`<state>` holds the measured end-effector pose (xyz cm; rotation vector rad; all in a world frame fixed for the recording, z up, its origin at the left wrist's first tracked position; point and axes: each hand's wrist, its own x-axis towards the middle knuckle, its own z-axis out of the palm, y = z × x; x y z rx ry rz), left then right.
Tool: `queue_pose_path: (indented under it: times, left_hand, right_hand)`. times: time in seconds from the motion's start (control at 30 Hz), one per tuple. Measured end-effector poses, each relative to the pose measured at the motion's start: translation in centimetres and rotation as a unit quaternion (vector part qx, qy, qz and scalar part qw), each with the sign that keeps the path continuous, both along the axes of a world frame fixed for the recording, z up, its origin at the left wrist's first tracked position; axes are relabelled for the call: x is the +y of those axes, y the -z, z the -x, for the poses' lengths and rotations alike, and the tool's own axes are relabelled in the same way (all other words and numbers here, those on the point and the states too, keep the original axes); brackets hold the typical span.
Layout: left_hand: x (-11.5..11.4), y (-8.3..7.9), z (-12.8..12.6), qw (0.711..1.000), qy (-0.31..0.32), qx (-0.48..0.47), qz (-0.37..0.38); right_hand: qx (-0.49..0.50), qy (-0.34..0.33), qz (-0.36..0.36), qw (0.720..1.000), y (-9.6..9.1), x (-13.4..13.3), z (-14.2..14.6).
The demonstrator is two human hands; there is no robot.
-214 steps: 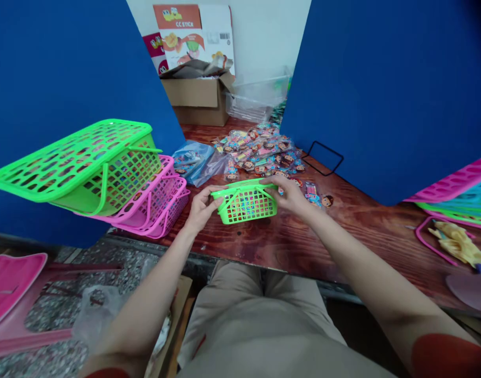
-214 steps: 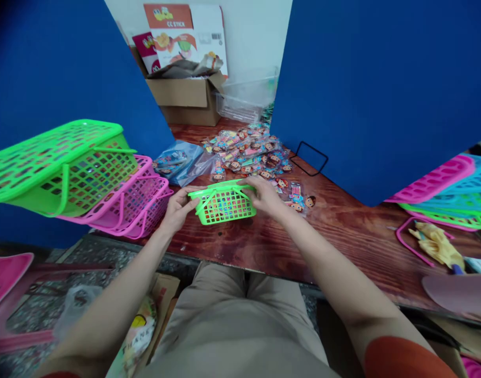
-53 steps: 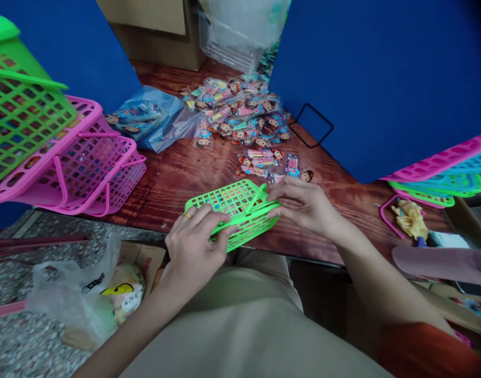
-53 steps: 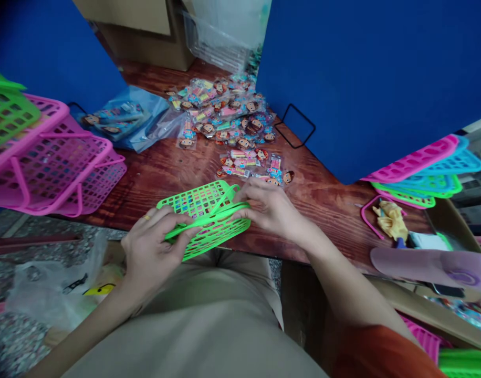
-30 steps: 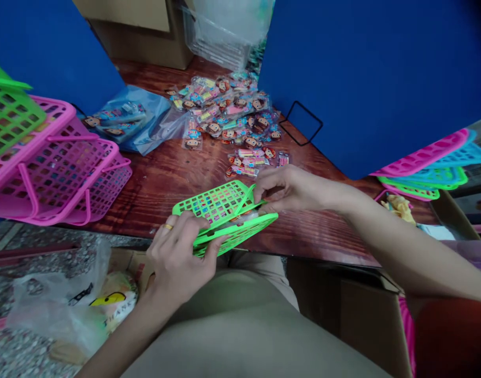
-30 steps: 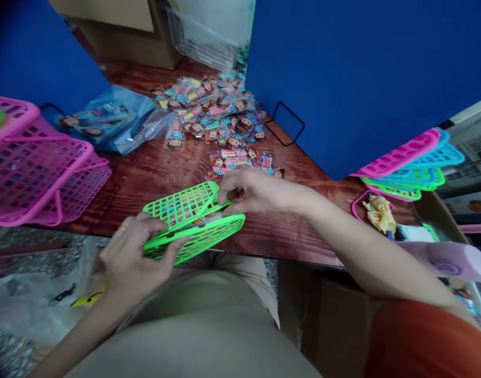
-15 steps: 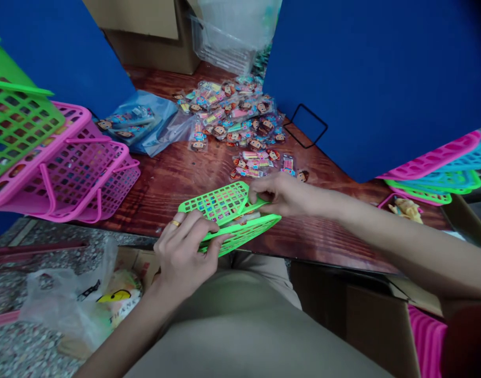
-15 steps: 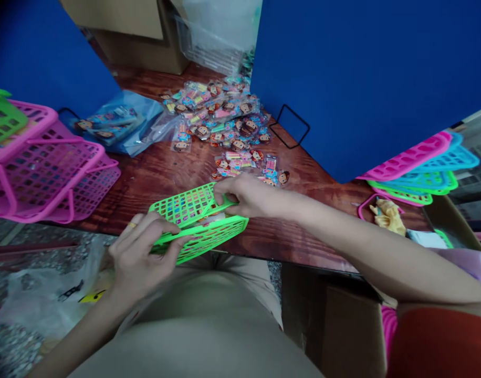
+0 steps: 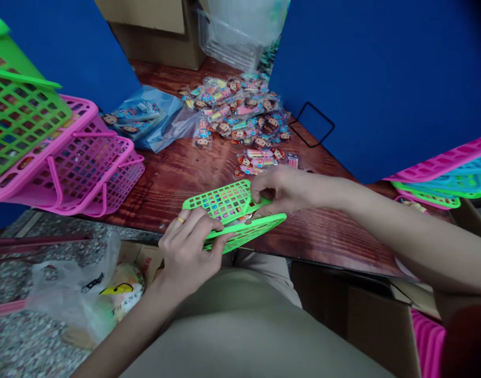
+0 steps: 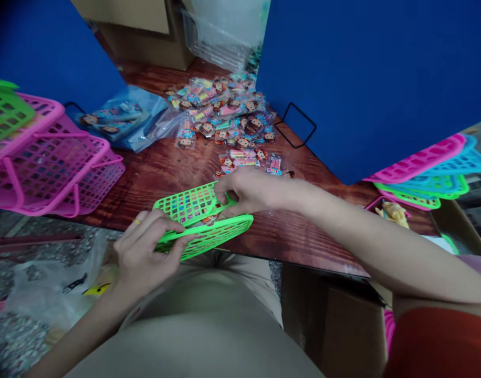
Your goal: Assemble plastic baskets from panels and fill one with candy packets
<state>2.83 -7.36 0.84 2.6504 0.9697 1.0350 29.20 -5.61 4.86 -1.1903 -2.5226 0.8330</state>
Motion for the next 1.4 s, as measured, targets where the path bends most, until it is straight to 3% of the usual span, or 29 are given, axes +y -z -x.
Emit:
queue_pose_path:
  times: [0.23, 0.5, 0.63, 0.73, 0.83, 0.97, 1.2, 1.4]
  left_hand:
    - [0.3, 0.2, -0.1, 0.999, -0.012, 0.011, -0.029]
    - [0.8, 0.0, -0.3, 0.999, -0.019, 0.024, -0.021]
    - [0.8, -0.1, -0.5, 0.999, -0.028, 0.031, -0.015]
    - [0.9, -0.1, -0.7, 0.999, -0.035, 0.011, -0.007]
    - [1.1, -0.1, -0.8, 0.999, -0.037, -0.002, -0.003]
    - [1.0, 0.0, -0.9, 0.999, -0.039, -0.005, 0.006]
    - [0.8, -0.1, -1.0, 0.998, -0.045, -0.02, 0.023]
    - [0.8, -0.3, -1.1, 0.998, -0.039, -0.026, 0.039]
  right_hand:
    - [-0.135, -0.08, -0.073, 0.985, -0.7, 0.4, 1.3]
    - [-0.184, -0.077, -0.099, 0.975, -0.6, 1.4, 1.9]
    - [-0.111, -0.054, -0.076, 0.989, -0.1, 1.8, 1.7]
    - [0.004, 0.012, -0.027, 1.0, 1.2, 1.8, 0.9]
    - [0.118, 0.073, 0.039, 0.99, 2.5, 1.3, -0.3]
    - [0.198, 0.078, 0.084, 0.974, 2.8, 0.2, -1.5]
    - [0.203, 0.086, 0.022, 0.975, 1.9, -2.1, -2.0]
    - [0.206, 0.155, -0.117, 0.959, 3.6, -4.0, -1.2]
